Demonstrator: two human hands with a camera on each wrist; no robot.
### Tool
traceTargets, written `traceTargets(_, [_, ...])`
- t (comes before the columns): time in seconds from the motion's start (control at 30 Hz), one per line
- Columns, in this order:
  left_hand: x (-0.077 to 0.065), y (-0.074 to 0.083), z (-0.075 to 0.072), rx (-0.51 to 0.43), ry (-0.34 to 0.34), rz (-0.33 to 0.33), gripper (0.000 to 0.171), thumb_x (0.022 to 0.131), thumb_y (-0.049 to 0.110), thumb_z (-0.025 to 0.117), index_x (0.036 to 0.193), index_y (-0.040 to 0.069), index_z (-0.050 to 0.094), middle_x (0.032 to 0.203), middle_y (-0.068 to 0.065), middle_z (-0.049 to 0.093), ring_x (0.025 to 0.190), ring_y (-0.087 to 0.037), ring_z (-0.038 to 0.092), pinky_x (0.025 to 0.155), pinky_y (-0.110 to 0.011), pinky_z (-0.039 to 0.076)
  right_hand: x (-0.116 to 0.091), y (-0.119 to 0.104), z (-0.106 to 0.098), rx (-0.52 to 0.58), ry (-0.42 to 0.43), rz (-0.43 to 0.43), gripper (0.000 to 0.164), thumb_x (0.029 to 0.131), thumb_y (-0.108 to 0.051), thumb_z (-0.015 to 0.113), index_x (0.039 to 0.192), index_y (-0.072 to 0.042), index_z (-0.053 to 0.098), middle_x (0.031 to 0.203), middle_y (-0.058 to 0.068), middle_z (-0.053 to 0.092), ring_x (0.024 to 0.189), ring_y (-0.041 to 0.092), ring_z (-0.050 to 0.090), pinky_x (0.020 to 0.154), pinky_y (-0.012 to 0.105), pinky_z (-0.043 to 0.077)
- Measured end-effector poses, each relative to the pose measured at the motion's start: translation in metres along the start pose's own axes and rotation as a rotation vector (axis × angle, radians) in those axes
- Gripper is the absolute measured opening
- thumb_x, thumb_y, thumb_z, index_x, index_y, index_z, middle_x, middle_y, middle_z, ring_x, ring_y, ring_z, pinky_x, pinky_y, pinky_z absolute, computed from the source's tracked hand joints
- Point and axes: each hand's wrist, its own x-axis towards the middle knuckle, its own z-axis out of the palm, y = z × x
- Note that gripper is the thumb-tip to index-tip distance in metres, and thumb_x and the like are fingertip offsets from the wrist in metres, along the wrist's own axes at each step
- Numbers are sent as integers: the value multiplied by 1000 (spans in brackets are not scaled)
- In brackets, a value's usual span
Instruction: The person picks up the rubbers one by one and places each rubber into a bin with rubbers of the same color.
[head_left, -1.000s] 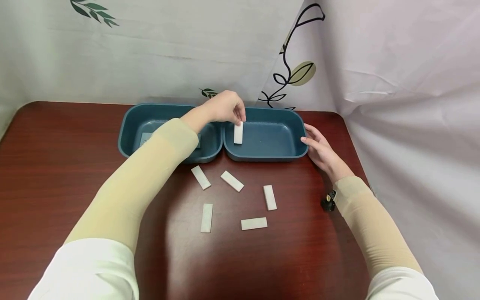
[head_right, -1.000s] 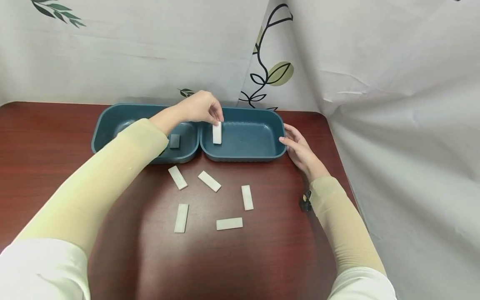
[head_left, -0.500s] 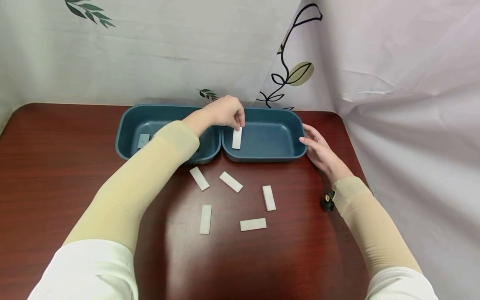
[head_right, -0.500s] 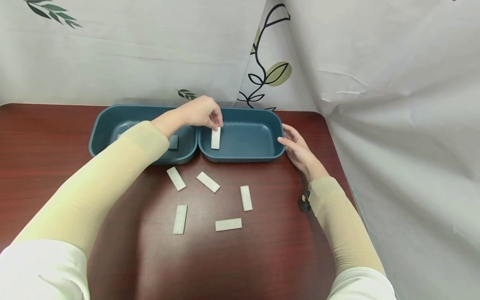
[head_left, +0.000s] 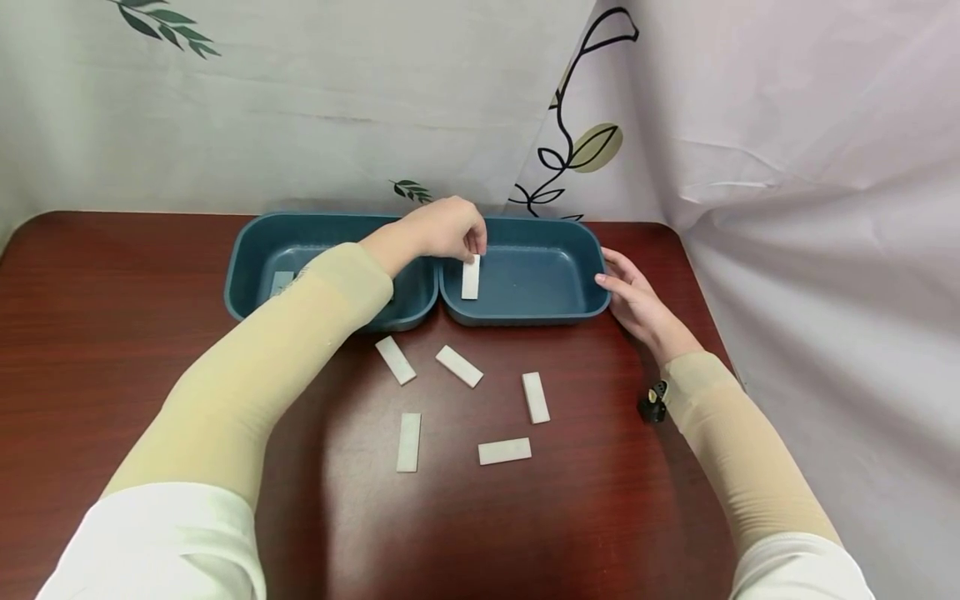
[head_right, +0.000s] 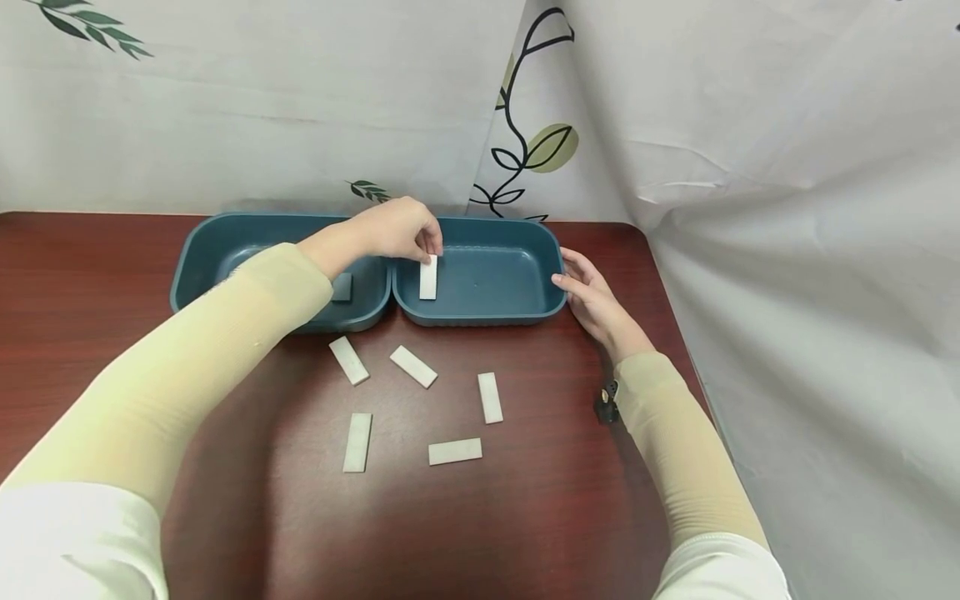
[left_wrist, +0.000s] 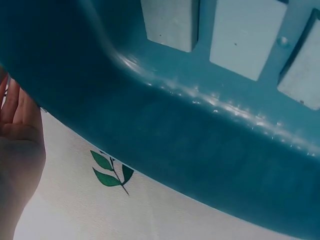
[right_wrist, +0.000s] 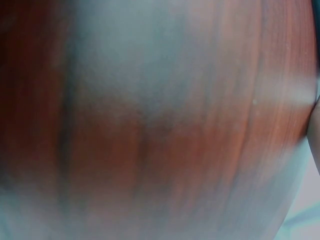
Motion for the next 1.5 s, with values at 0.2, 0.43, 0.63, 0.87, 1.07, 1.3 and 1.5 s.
traceTargets(0.2, [1, 0, 0, 59, -24, 10, 15, 97, 6, 78, 111, 4, 79, 115, -14, 77, 109, -27, 72, 99, -42, 58, 1, 0, 0, -6, 5, 6, 40, 108, 3, 47, 139, -21, 54, 136, -9, 59, 118, 6, 61, 96, 18, 53])
traceTargets(0.43, [0, 0, 1, 91, -33, -12, 16, 98, 9, 77, 114, 5, 78, 118, -13, 77, 112, -27, 71, 102, -43, 58, 0, 0, 0, -17, 6, 6, 40, 109, 3, 46, 140, -21, 53, 137, -9, 59, 118, 6, 61, 96, 18, 53])
traceTargets(0.63, [1, -1, 3, 105, -17, -12, 18, 97, 9, 78, 114, 5, 79, 118, -13, 78, 111, -27, 72, 100, -43, 58, 1, 0, 1, 2, 4, 2, 41, 108, 4, 46, 139, -21, 54, 135, -8, 60, 119, 7, 61, 97, 19, 52])
traceTargets(0.87, [1, -2, 7, 139, -14, -8, 20, 98, 9, 78, 117, 5, 79, 119, -13, 78, 112, -28, 72, 100, -43, 59, 2, 2, 0, 2, -2, 3, 41, 108, 4, 46, 140, -21, 54, 136, -8, 60, 120, 8, 61, 98, 20, 52])
traceTargets(1.07, [2, -3, 9, 186, -23, 3, 23, 98, 10, 77, 121, 5, 78, 124, -14, 77, 115, -30, 71, 101, -45, 58, 1, 2, -1, -6, -1, 3, 42, 109, 4, 45, 143, -20, 52, 138, -8, 59, 121, 7, 60, 99, 19, 51])
traceTargets(1.3, [2, -6, 9, 121, -14, 13, 23, 97, 7, 78, 120, 4, 79, 122, -15, 77, 114, -29, 72, 101, -43, 59, 1, 0, 0, -19, 3, 20, 42, 109, 2, 45, 144, -20, 50, 139, -8, 57, 120, 6, 61, 98, 19, 52])
traceTargets(1.5, [0, -4, 4, 75, -23, 17, 23, 97, 5, 77, 120, 3, 78, 122, -15, 77, 115, -29, 72, 101, -43, 58, 0, 0, -1, -26, 4, 22, 41, 109, 1, 46, 144, -20, 51, 139, -9, 57, 121, 7, 61, 98, 19, 52])
